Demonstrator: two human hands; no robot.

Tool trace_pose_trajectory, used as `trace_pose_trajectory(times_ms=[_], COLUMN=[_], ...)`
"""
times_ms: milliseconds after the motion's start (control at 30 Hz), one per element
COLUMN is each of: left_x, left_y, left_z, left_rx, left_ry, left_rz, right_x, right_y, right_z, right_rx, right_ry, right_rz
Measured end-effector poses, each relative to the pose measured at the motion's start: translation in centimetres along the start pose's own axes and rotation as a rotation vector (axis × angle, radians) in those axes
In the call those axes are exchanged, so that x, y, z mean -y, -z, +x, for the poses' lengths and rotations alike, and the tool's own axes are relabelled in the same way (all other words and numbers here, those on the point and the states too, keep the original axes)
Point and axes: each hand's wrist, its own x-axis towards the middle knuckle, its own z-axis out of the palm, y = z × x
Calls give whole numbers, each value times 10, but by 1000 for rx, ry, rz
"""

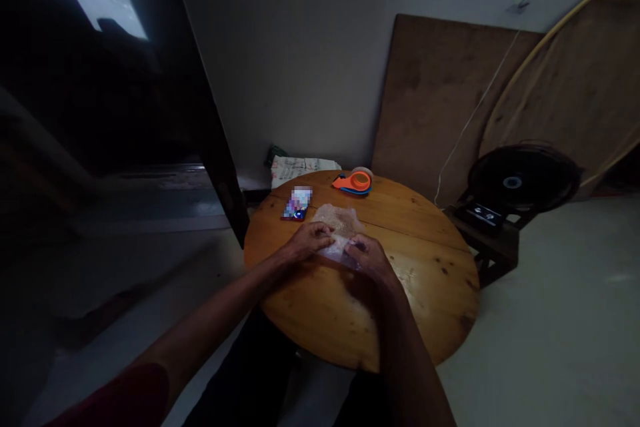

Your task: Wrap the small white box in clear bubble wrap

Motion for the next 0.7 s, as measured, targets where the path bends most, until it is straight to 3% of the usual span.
trace_pose_trajectory(times_ms=[367,700], left_x=[-3,-6], left_y=[-11,-13], left_z=[-15,-16], left_rx=[0,-3], left_ry=[15,83], left_rz=[-210,-70], right_x=[1,-3], right_y=[8,5], right_z=[-3,2], right_rx=[66,45], right_ry=[-72,-76], right_rz=[15,-43])
